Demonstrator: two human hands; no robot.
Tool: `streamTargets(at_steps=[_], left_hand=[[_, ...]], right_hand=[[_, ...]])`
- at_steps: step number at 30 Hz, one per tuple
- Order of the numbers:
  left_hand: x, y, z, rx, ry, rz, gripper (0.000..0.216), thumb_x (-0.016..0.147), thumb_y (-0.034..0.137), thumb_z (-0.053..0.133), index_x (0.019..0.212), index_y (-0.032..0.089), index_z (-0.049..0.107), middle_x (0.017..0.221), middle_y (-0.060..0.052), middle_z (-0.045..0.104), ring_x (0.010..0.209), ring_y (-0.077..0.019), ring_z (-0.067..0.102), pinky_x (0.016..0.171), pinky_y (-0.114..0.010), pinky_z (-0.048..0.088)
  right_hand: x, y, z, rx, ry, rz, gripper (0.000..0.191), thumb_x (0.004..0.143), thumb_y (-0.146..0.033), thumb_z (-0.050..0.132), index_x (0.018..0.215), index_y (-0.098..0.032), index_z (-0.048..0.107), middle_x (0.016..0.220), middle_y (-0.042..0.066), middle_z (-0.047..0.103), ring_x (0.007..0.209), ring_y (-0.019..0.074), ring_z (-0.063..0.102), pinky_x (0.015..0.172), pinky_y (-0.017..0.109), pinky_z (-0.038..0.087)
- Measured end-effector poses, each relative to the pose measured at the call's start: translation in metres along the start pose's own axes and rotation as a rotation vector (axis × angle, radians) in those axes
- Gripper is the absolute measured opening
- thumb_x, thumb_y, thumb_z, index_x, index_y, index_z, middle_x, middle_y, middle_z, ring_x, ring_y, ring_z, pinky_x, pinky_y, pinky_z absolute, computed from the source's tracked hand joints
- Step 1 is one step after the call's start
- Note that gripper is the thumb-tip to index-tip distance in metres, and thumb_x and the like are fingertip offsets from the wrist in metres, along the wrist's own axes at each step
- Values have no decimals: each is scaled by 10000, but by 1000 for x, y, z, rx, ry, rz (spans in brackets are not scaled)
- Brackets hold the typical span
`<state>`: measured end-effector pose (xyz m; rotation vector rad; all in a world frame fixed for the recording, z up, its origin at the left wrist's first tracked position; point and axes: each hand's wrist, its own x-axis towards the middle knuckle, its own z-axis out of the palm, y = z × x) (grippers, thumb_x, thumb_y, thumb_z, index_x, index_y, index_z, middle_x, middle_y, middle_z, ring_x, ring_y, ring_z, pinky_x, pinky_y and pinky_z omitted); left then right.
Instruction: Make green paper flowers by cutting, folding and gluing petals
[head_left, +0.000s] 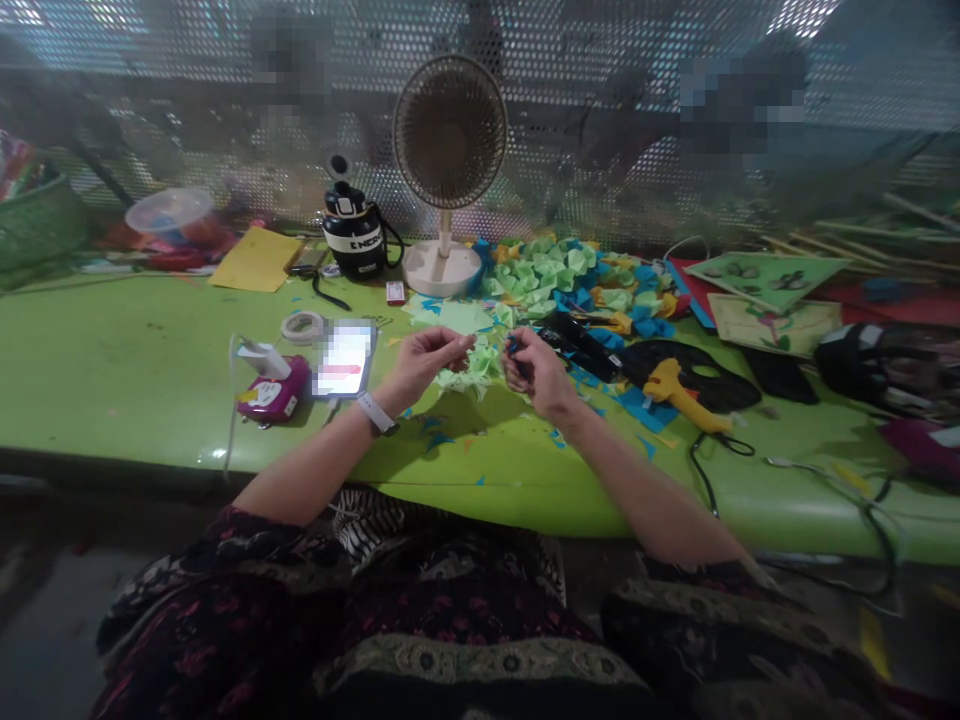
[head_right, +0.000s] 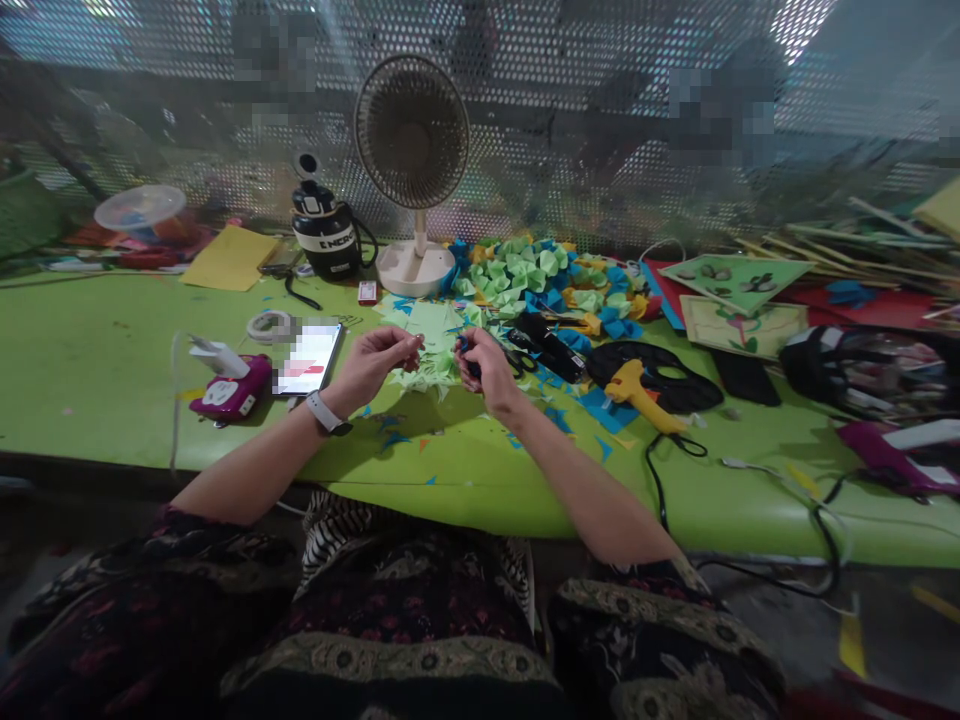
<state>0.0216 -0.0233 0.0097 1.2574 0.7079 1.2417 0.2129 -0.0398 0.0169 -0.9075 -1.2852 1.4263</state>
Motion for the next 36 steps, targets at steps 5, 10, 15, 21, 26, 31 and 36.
streamTargets(at_steps=[5, 10, 15, 21, 26, 31, 36], left_hand=[[-4, 2, 3, 29, -105, -49, 398, 663, 494, 849, 717, 140, 675, 591, 6, 629, 526, -65, 563, 540, -208, 460], [-5, 0, 3, 51, -162, -78, 379, 687, 475, 838, 734, 138, 671, 613, 6, 625, 543, -74, 571, 565, -224, 473], [-4, -2, 2, 33, -149, -93, 379, 685, 480, 834, 747, 142, 676, 616, 7, 622, 546, -76, 565, 574, -234, 472], [-4, -2, 3, 24, -117, -76, 368, 695, 477, 833, 768, 144, 694, 622, -3, 636, 549, -75, 568, 573, -234, 471], [-3, -2, 3, 16, -93, -66, 373, 693, 488, 832, 765, 144, 706, 618, -3, 643, 545, -73, 578, 565, -223, 482], [-3, -2, 3, 26, -60, -27, 396, 748, 479, 791, 971, 162, 710, 723, -15, 685, 584, -77, 616, 586, -220, 518], [-6, 2, 4, 165, 112, 225, 327, 819, 473, 726, 927, 174, 651, 698, 8, 649, 581, -75, 617, 576, -207, 530]], right_hand=[[-5, -4, 5, -45, -39, 79, 310, 808, -509, 604, 815, -209, 526, 459, -119, 346, 350, 43, 197, 357, 204, 133], [-6, -3, 9, -52, -51, 101, 401, 710, -521, 756, 777, -211, 511, 439, -138, 304, 365, 30, 190, 372, 189, 128], [-6, -5, 9, -39, -27, 66, 434, 718, -561, 763, 782, -207, 520, 450, -134, 307, 365, 28, 191, 371, 199, 118], [-7, -5, 9, -86, -18, 46, 478, 659, -583, 802, 747, -202, 527, 453, -130, 320, 371, 25, 204, 372, 212, 127], [-5, -1, 8, -134, -3, -8, 440, 665, -554, 802, 727, -198, 551, 496, -109, 363, 387, 28, 237, 376, 222, 143], [-5, 0, 7, -191, 30, -79, 407, 705, -557, 775, 752, -205, 577, 516, -96, 370, 414, 45, 265, 394, 229, 172], [-6, -2, 9, -261, 102, -155, 444, 693, -605, 769, 764, -204, 594, 560, -69, 413, 476, 67, 310, 424, 238, 214]])
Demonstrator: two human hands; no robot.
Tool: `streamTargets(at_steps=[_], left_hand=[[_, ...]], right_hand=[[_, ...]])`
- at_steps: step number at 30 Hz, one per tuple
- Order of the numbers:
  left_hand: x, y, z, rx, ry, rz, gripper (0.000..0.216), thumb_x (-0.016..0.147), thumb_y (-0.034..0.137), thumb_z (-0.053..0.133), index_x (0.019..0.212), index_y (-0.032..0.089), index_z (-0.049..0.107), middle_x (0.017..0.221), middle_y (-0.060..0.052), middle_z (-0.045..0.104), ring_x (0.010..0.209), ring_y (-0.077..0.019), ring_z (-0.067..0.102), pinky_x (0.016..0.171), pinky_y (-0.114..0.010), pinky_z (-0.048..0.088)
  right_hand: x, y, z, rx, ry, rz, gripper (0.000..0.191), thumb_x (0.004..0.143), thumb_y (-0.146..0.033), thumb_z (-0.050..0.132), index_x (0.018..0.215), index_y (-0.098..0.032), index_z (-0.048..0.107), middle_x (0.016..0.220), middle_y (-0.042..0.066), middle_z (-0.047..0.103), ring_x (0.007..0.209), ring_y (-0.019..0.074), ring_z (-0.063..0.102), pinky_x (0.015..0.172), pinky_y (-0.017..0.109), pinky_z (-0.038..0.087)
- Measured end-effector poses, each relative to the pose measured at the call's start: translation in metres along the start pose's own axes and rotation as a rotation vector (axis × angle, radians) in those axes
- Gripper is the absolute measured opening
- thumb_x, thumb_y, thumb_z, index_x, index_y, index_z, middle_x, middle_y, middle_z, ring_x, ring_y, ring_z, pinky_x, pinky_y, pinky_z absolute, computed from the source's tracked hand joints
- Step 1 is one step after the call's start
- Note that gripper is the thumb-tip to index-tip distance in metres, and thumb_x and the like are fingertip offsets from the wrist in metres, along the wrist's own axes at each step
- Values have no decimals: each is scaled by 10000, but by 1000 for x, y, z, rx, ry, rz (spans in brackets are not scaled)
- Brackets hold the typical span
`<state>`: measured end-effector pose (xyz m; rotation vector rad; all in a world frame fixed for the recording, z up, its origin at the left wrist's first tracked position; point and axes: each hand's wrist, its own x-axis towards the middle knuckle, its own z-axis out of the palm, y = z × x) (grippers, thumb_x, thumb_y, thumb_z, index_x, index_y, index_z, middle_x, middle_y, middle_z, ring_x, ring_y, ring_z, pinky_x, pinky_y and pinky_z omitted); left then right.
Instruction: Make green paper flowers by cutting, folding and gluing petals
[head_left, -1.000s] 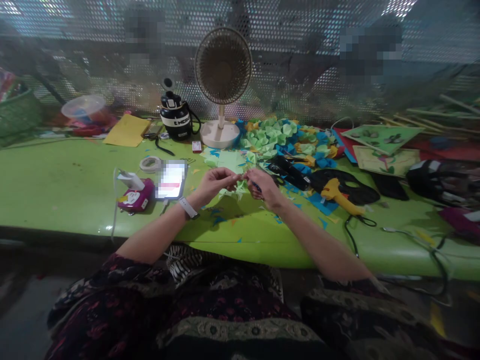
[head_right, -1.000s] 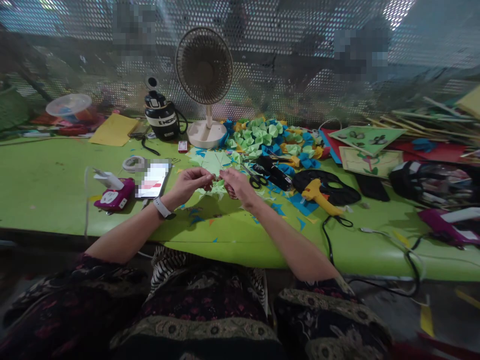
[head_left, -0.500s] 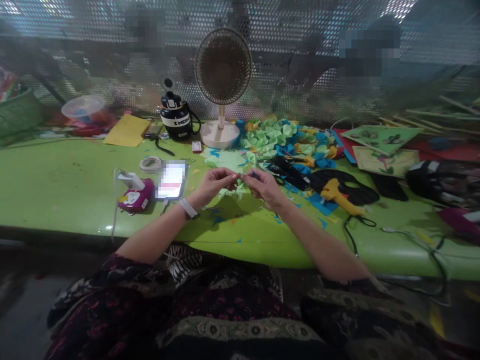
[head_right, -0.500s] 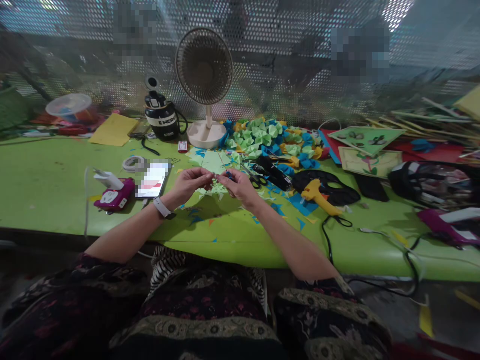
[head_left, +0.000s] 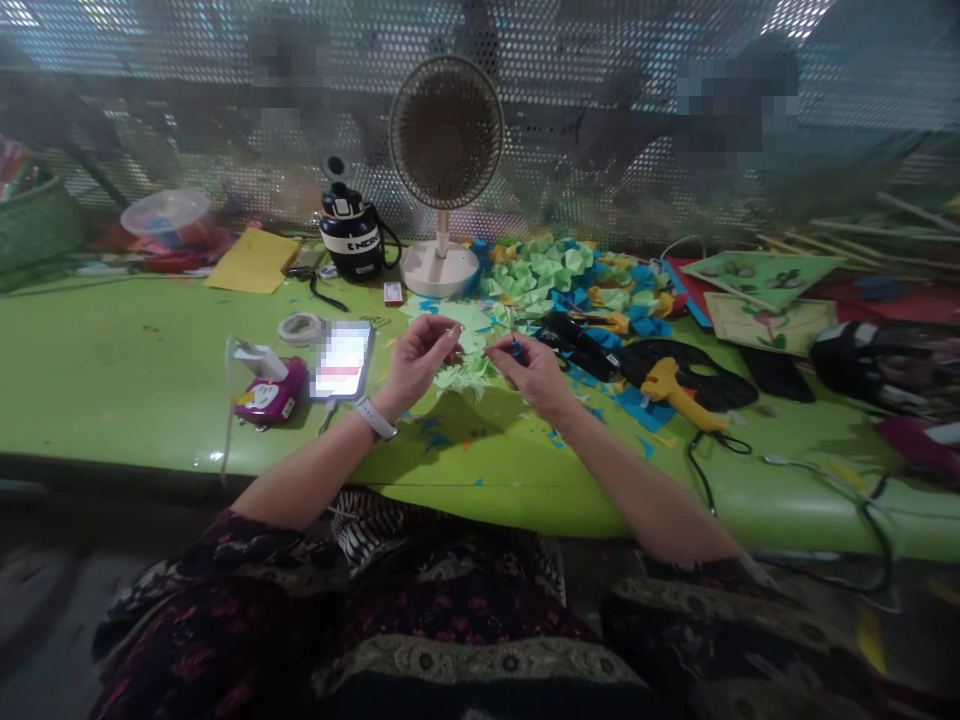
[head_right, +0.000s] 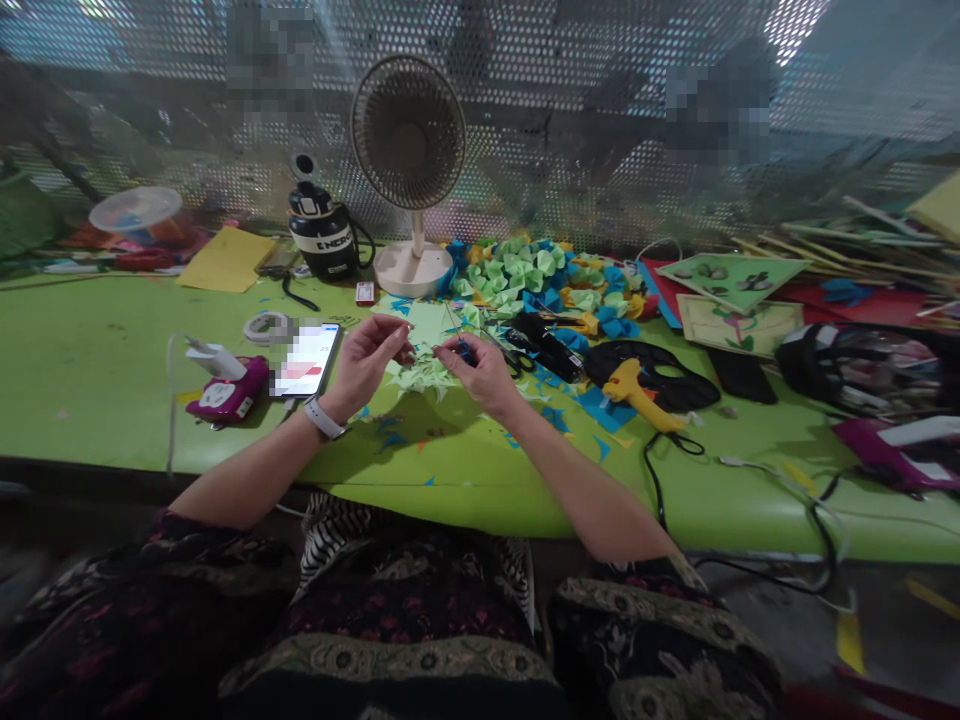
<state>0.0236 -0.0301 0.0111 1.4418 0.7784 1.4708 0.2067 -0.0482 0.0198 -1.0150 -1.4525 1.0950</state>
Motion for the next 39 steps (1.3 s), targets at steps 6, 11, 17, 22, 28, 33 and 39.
streamTargets(at_steps=[6, 11, 17, 22, 28, 33, 39], left_hand=[[-6, 2, -2, 327, -141, 346, 192, 887, 330, 668, 893, 142, 703, 715, -40, 692, 603, -92, 634, 569, -214, 501], [-7, 4, -3, 451, -161, 413, 156, 883, 275, 651, 933, 144, 720, 754, -64, 721, 637, -115, 647, 619, -247, 515], [-6, 3, -5, 625, -179, 462, 163, 854, 270, 654, 971, 171, 708, 768, -65, 739, 641, -129, 657, 628, -263, 519], [-6, 4, -7, 780, -236, 532, 198, 853, 246, 613, 1012, 160, 695, 769, -73, 752, 612, -140, 675, 584, -257, 496], [-4, 5, -10, 916, -361, 543, 189, 885, 237, 526, 989, 182, 673, 789, -76, 754, 616, -149, 660, 563, -261, 444], [-3, 4, -12, 931, -390, 546, 175, 899, 247, 503, 960, 192, 658, 745, -67, 729, 581, -141, 620, 546, -256, 405], [-3, 5, -12, 876, -407, 524, 178, 895, 231, 495, 972, 183, 648, 743, -61, 722, 592, -139, 625, 562, -252, 421]], right_hand=[[-3, -6, 0, -89, 49, -60, 458, 711, -630, 744, 775, -195, 616, 588, -55, 425, 513, 78, 322, 462, 244, 245], [-3, -5, -1, -136, 30, -104, 455, 719, -636, 737, 771, -193, 645, 573, -50, 429, 528, 86, 325, 487, 242, 251], [-1, -3, -2, -169, 19, -122, 421, 731, -611, 741, 766, -201, 654, 569, -45, 439, 530, 96, 335, 494, 245, 256], [-2, -1, -3, -219, -8, -129, 382, 736, -574, 755, 760, -205, 660, 556, -52, 419, 523, 95, 321, 494, 246, 249], [0, 1, -4, -260, -52, -146, 405, 743, -591, 736, 761, -195, 654, 566, -47, 440, 526, 94, 333, 498, 248, 249], [0, -2, -5, -264, -70, -147, 434, 745, -624, 713, 750, -195, 644, 545, -53, 412, 513, 93, 318, 490, 251, 234], [-2, -3, -5, -253, -77, -131, 448, 724, -636, 725, 759, -198, 642, 557, -52, 419, 515, 93, 319, 490, 252, 239]])
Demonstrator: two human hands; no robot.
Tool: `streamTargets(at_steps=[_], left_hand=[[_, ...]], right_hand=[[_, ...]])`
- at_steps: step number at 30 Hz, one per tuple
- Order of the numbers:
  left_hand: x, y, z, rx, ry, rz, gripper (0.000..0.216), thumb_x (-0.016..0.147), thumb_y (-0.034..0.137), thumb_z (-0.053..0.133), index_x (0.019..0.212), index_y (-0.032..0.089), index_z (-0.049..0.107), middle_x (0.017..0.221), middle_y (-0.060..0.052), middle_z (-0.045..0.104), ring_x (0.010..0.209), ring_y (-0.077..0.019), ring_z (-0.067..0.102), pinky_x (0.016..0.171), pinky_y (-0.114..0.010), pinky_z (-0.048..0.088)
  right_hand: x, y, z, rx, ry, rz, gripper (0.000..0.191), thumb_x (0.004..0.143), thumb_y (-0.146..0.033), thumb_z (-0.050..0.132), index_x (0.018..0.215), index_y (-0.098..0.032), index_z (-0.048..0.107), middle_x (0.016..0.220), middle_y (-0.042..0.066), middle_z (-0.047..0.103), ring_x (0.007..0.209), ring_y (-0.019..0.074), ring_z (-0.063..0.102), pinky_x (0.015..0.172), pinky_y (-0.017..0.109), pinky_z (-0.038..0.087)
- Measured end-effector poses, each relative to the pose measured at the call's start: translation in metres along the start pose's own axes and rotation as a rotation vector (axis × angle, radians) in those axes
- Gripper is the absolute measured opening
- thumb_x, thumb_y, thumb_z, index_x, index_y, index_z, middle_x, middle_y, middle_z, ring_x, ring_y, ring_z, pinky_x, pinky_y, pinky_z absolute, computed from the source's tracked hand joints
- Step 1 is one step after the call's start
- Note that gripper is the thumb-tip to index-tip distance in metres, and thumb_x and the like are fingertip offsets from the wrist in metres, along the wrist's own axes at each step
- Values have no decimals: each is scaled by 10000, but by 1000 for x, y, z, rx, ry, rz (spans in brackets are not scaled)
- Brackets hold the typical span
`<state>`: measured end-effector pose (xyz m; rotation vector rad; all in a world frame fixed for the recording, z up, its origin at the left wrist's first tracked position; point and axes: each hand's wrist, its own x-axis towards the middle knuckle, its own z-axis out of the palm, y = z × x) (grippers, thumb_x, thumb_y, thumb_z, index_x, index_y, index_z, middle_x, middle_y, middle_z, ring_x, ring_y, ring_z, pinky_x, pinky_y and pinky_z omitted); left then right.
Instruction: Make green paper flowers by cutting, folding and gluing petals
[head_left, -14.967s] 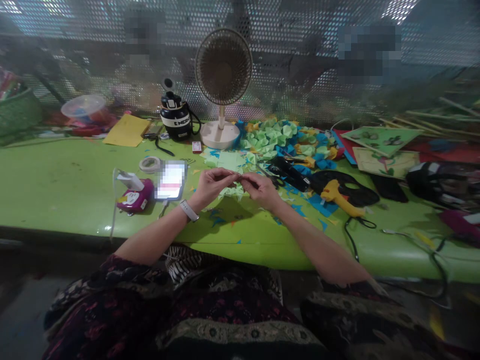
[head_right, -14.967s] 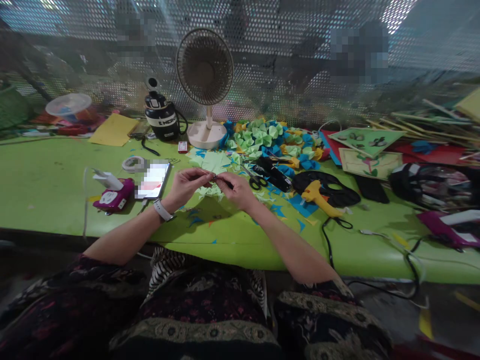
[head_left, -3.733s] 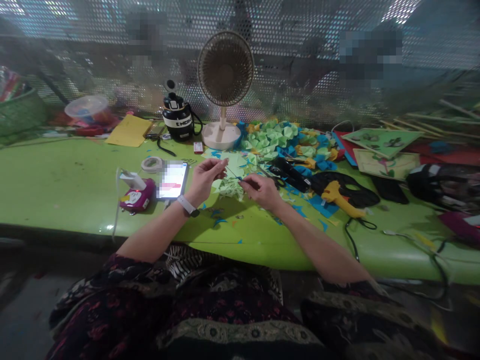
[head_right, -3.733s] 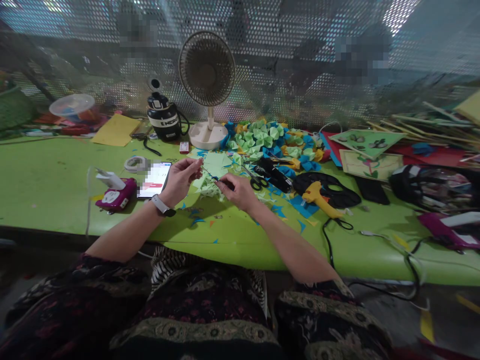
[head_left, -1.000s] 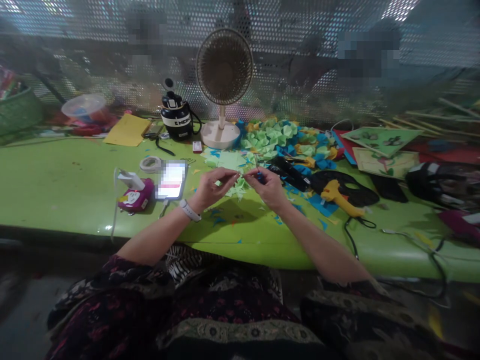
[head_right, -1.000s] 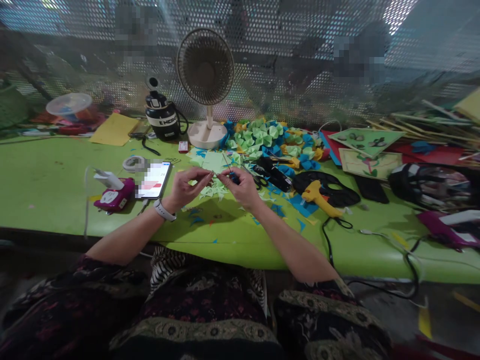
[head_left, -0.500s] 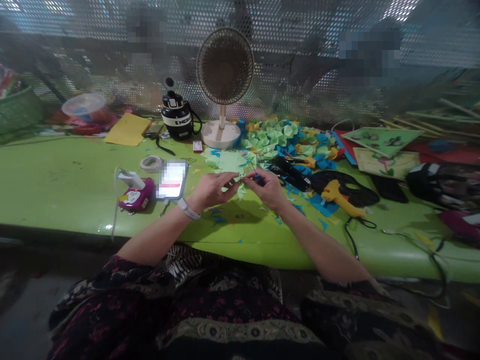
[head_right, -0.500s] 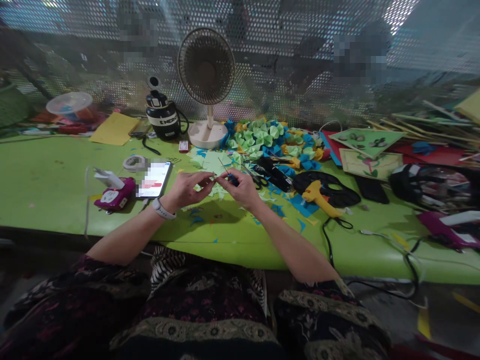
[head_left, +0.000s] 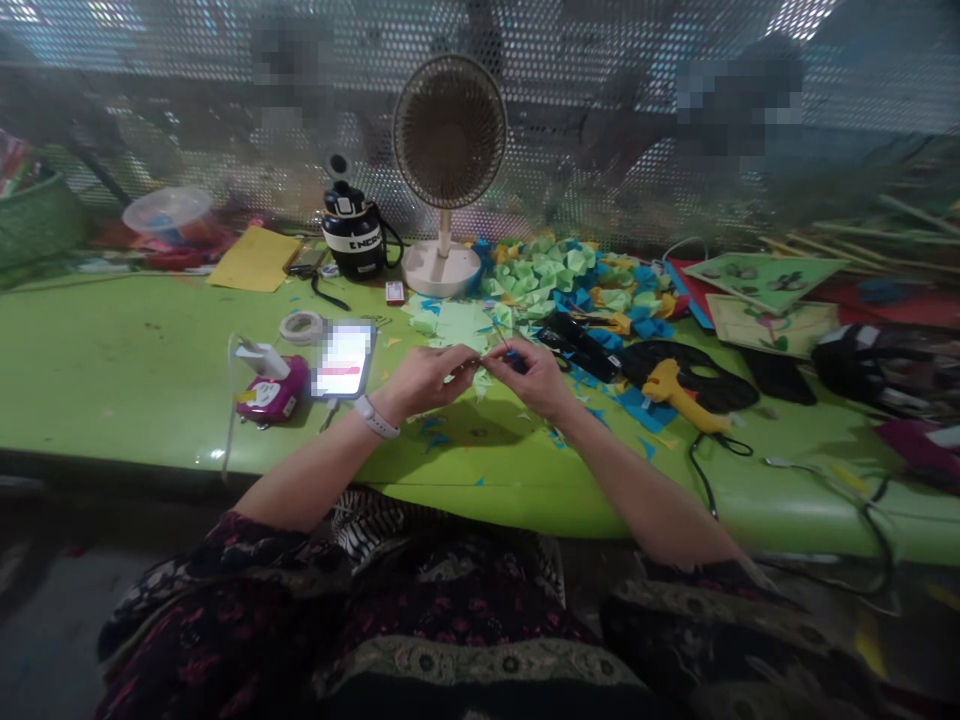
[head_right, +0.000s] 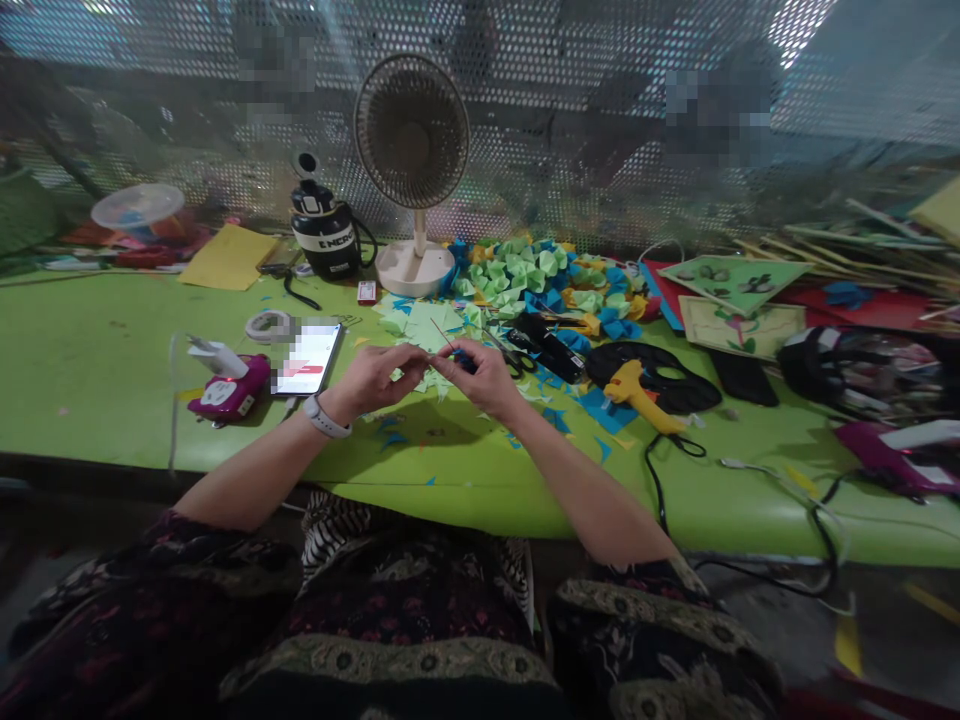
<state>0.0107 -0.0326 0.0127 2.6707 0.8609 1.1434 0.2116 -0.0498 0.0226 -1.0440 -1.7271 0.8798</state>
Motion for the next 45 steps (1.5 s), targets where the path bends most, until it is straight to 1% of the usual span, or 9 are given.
streamTargets(at_steps=[5, 10, 19, 23, 27, 33, 36, 40, 45], left_hand=[[0, 1, -1, -120, 18, -53, 153, 877, 216, 515, 941, 183, 650, 739, -51, 714, 601, -122, 614, 580, -245, 435], [0, -1, 0, -176, 55, -82, 146, 877, 243, 530, 937, 187, 650, 693, -34, 684, 561, -111, 574, 555, -237, 423], [-2, -5, 3, -201, 39, -213, 117, 819, 254, 611, 854, 178, 693, 627, -24, 646, 527, -108, 523, 536, -244, 380], [-1, -7, 5, -199, 25, -232, 122, 816, 258, 618, 806, 168, 700, 602, -14, 638, 500, -95, 507, 524, -235, 366], [-2, -13, 5, -119, 129, -255, 173, 865, 290, 589, 825, 156, 690, 605, -10, 636, 498, -85, 492, 507, -217, 367], [-2, -19, 7, -138, 200, -294, 175, 896, 290, 583, 828, 155, 671, 611, -17, 637, 518, -89, 509, 499, -209, 382], [-2, -18, 9, -126, 175, -306, 184, 891, 289, 581, 809, 152, 672, 594, -11, 615, 503, -83, 482, 491, -208, 362], [-2, -18, 13, -108, 115, -332, 211, 879, 309, 580, 785, 151, 683, 567, -3, 594, 484, -79, 443, 480, -212, 327], [-5, -21, 19, -143, 26, -345, 205, 867, 306, 584, 831, 143, 702, 585, -16, 632, 490, -86, 477, 491, -214, 345]], right_hand=[[5, 5, -6, 9, 97, 35, 458, 809, -653, 611, 791, -197, 652, 582, -43, 399, 542, 107, 323, 510, 260, 255], [15, 16, -18, -201, 172, 64, 344, 831, -495, 577, 678, -188, 602, 574, -31, 425, 580, 121, 373, 564, 265, 291], [18, 19, -41, -859, -15, 266, 237, 816, -285, 607, 613, -200, 518, 611, 24, 534, 588, 150, 438, 570, 286, 232], [18, 18, -44, -1053, -86, 389, 146, 863, -285, 557, 779, -187, 625, 804, 107, 669, 727, 220, 587, 599, 288, 301], [18, 12, -42, -1180, -183, 456, 210, 893, -269, 498, 980, -177, 665, 997, 141, 712, 907, 279, 652, 656, 295, 380], [17, 11, -37, -1242, -128, 450, 257, 924, -278, 473, 1060, -160, 657, 1049, 152, 719, 943, 293, 673, 706, 319, 419], [16, 15, -30, -1131, -71, 339, 236, 926, -286, 474, 1023, -186, 664, 1053, 107, 721, 934, 255, 662, 695, 303, 409], [13, 24, -15, -962, -109, 196, 212, 870, -368, 581, 964, -203, 676, 1051, 73, 702, 938, 224, 630, 671, 284, 398], [11, 37, -5, -929, -119, 103, 153, 862, -261, 553, 896, -196, 687, 965, 85, 687, 871, 211, 597, 642, 284, 374]])
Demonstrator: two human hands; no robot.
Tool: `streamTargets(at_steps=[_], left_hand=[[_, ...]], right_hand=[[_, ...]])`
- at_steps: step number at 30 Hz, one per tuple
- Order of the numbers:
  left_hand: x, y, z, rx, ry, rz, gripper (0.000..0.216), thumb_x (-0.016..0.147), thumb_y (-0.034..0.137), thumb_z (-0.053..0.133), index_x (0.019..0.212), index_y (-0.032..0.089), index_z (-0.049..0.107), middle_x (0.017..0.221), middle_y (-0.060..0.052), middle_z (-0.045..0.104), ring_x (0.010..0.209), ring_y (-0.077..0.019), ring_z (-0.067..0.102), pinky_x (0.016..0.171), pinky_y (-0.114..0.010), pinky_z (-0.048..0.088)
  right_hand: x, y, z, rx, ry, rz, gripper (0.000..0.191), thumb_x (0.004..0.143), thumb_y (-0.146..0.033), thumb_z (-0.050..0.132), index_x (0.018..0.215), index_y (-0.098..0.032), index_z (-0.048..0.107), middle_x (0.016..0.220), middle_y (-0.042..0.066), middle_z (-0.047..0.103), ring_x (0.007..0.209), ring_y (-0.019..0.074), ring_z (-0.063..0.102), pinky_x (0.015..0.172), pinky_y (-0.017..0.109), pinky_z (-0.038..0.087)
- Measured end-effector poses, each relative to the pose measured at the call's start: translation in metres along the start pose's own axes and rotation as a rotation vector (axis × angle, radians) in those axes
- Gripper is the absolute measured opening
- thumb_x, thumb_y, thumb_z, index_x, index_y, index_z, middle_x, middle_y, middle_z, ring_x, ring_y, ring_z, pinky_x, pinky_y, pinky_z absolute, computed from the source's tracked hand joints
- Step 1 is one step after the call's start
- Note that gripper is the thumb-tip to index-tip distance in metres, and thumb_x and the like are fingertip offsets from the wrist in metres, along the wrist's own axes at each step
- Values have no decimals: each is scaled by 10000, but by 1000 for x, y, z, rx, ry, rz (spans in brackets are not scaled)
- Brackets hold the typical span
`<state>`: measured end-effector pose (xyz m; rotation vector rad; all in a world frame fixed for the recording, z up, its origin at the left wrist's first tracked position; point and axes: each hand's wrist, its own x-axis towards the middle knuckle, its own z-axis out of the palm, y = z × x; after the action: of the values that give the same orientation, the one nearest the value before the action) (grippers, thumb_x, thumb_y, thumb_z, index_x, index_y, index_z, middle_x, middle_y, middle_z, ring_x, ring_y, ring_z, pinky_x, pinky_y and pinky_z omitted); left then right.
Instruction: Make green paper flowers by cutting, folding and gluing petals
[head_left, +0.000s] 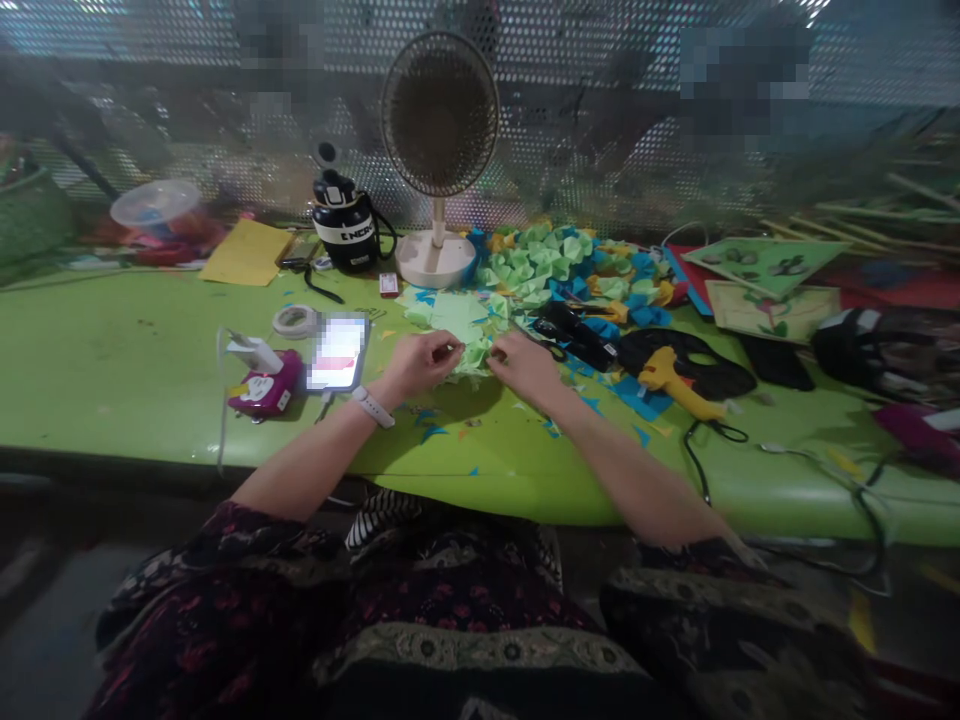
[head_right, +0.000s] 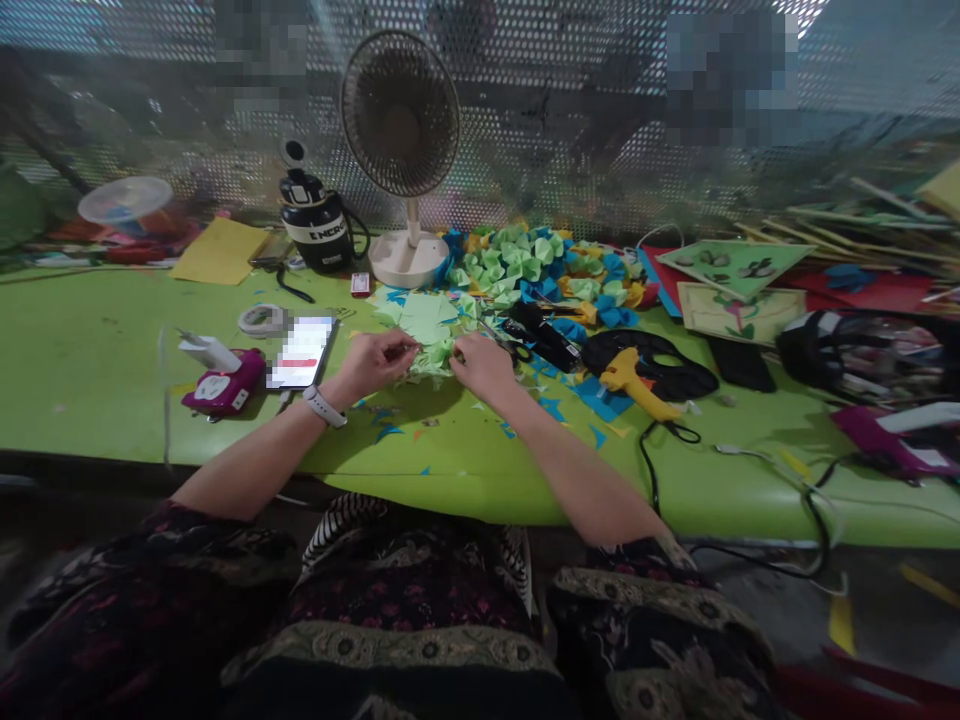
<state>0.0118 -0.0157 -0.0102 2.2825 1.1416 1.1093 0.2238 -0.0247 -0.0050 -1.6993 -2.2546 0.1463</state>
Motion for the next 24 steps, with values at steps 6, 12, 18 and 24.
streamTargets(at_steps=[6, 12, 18, 24], left_hand=[[1, -1, 1, -13, -75, 11, 298, 875, 323, 617, 1109, 159, 703, 650, -19, 697, 520, -99, 545, 534, -221, 397], [3, 3, -2, 42, -93, 34, 338, 838, 423, 687, 1077, 189, 738, 772, -50, 742, 607, -126, 626, 587, -242, 460], [0, 10, -7, 73, -112, 106, 458, 849, 428, 681, 1260, 227, 656, 954, -66, 738, 701, -133, 668, 656, -258, 508], [1, 9, -7, 276, -175, 197, 250, 900, 324, 629, 1122, 243, 710, 950, -56, 741, 738, -146, 670, 622, -239, 463]], right_hand=[[3, 4, -1, 122, 112, -37, 105, 818, -223, 556, 785, -207, 655, 859, 58, 666, 787, 193, 566, 639, 280, 364], [1, -1, -10, 275, 139, -122, 82, 798, -259, 592, 748, -200, 619, 796, 40, 652, 698, 167, 549, 667, 283, 386], [3, 2, -10, 301, 122, -92, 47, 754, -224, 604, 715, -198, 604, 771, 32, 642, 683, 158, 536, 660, 279, 384], [2, 0, -14, 355, 92, -115, 94, 759, -254, 603, 684, -198, 591, 733, 25, 630, 665, 151, 525, 655, 278, 389]])
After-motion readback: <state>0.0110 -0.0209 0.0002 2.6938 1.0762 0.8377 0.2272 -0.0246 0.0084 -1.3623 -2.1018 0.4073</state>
